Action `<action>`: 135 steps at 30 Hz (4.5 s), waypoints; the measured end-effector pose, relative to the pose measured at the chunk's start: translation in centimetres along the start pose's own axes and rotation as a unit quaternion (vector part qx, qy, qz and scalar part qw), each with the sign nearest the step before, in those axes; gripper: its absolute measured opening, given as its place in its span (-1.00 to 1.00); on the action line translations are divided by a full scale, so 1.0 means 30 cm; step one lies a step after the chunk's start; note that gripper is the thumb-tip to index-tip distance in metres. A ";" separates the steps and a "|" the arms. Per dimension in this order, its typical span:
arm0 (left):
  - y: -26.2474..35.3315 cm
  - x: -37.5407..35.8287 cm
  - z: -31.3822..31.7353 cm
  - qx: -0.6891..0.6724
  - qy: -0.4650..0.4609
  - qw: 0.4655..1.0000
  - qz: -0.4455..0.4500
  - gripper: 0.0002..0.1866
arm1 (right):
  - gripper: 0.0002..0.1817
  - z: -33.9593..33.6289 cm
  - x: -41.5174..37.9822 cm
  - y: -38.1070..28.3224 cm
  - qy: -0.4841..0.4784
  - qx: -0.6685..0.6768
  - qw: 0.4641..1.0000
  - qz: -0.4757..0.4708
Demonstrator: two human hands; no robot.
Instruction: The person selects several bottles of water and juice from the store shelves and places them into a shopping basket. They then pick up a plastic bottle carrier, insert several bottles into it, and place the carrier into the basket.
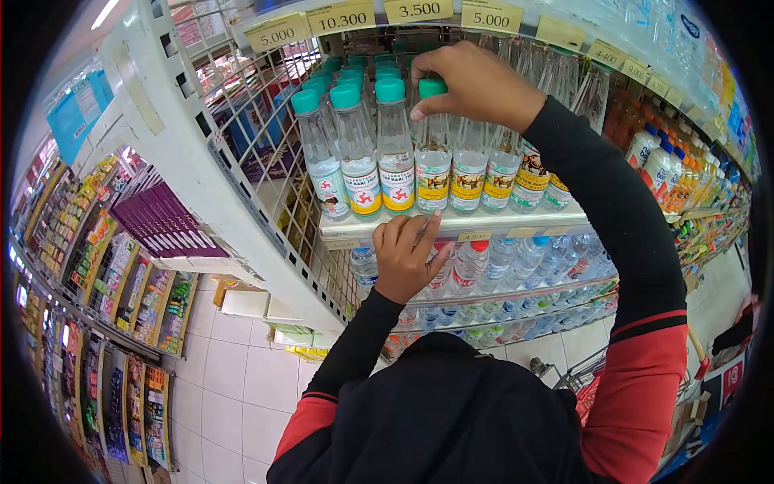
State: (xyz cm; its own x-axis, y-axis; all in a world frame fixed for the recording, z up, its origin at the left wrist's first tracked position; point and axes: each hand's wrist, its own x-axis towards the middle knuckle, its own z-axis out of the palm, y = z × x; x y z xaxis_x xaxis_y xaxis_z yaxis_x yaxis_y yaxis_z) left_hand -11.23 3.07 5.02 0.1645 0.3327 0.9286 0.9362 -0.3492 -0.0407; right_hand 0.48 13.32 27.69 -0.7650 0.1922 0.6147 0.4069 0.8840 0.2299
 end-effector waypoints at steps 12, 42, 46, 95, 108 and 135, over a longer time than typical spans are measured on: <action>0.024 0.007 -0.032 0.012 -0.038 0.999 0.003 -0.41 | -0.69 0.042 0.136 0.125 -0.129 0.042 0.990 0.027; 0.049 0.028 -0.022 0.063 -0.053 0.996 -0.014 -0.25 | -0.71 0.010 0.139 0.102 -0.190 0.051 0.979 0.050; 0.052 0.031 -0.029 0.045 -0.055 0.997 -0.021 -0.24 | -0.63 -0.003 0.137 0.083 -0.194 0.065 0.976 0.075; -0.099 -1.484 0.498 -0.282 -0.797 0.527 -0.088 -0.60 | -0.41 0.275 -2.132 -0.869 -0.023 -0.183 0.427 0.885; 0.109 -1.362 0.458 -0.245 -0.751 0.592 -0.161 -0.60 | -0.78 0.244 -2.339 -0.417 0.023 -0.180 0.387 0.904; 0.846 -1.775 -0.189 0.018 -0.705 0.507 -0.495 -0.51 | -0.64 0.430 -3.358 -0.330 -0.097 -0.188 0.561 0.800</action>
State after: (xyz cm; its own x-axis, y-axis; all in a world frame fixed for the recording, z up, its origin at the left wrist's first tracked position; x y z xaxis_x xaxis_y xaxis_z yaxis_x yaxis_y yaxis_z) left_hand 2.01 -28.48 -43.38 -0.3560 0.6342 -0.6863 0.7781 0.6079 0.1582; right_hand 67.08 -9.31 -46.23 0.7051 0.6871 0.1753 0.6991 -0.6322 -0.3340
